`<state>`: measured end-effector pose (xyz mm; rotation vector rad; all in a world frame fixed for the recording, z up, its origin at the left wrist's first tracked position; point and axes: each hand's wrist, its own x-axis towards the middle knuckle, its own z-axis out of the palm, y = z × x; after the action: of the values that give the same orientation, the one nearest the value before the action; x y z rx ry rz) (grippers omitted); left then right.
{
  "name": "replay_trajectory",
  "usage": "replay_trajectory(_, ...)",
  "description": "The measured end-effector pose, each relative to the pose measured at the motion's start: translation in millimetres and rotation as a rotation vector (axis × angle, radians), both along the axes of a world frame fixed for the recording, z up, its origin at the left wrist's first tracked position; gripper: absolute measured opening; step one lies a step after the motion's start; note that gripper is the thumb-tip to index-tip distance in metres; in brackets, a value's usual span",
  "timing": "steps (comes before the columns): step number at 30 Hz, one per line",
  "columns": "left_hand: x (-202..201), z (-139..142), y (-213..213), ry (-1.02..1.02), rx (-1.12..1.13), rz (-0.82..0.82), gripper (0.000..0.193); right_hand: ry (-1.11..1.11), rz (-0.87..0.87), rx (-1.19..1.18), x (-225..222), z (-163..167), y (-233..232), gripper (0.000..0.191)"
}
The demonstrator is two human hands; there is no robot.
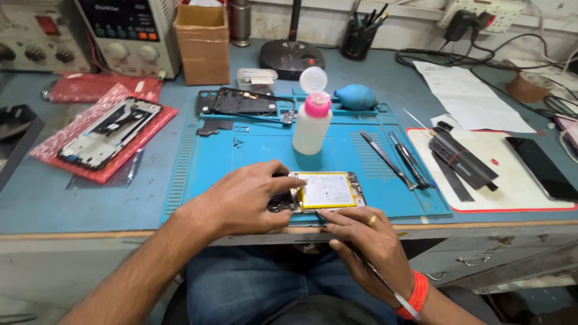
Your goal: The person works on a disassembled smartphone on a blue repair mat, using a brush to apply liquid from a bottle onto the battery, then uses a metal pry tool to work along the battery edge to loosen it. They lift and reposition the phone chassis and continue prying around the battery to detach it from the adhesive.
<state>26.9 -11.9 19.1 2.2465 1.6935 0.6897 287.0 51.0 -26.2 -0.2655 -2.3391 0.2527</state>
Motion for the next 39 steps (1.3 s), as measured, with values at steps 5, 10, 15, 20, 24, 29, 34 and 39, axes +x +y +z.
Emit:
replay_trajectory(5, 12.2, 6.1, 7.5, 0.249, -0.133, 0.099, 0.054, -0.021, 0.054, -0.189, 8.2, 4.6, 0.9, 0.022)
replay_trajectory(10, 12.3, 1.8, 24.7, 0.106, -0.016, -0.053, 0.056, 0.025, 0.102, -0.163, 9.0, 6.9, 8.0, 0.027)
replay_trajectory(15, 10.1, -4.0, 27.2, 0.048, -0.076, -0.085, 0.051, -0.024, 0.069, 0.091, 11.5, -0.4, -1.1, 0.037)
replay_trajectory(20, 13.1, 1.5, 23.8, 0.045, -0.032, -0.134, 0.053, 0.004, 0.041, 0.146, 8.5, -11.0, -9.9, 0.031)
replay_trajectory(24, 14.3, 5.5, 24.7, 0.056, -0.058, -0.117, 0.052, -0.021, 0.026, 0.160, 7.4, -13.7, -12.9, 0.031)
replay_trajectory(29, 14.9, 1.9, 24.6, 0.040, -0.023, -0.109, 0.051, -0.039, -0.010, 0.184, 4.9, -13.9, -19.5, 0.032)
replay_trajectory(34, 13.8, -1.5, 27.5, 0.041, -0.020, -0.089, 0.051, -0.040, -0.027, 0.187, 1.8, -12.1, -23.0, 0.033)
replay_trajectory(39, 13.5, -3.4, 28.9, 0.045, 0.015, -0.114, 0.047, -0.019, -0.042, 0.164, -0.2, -13.6, -27.1, 0.028)
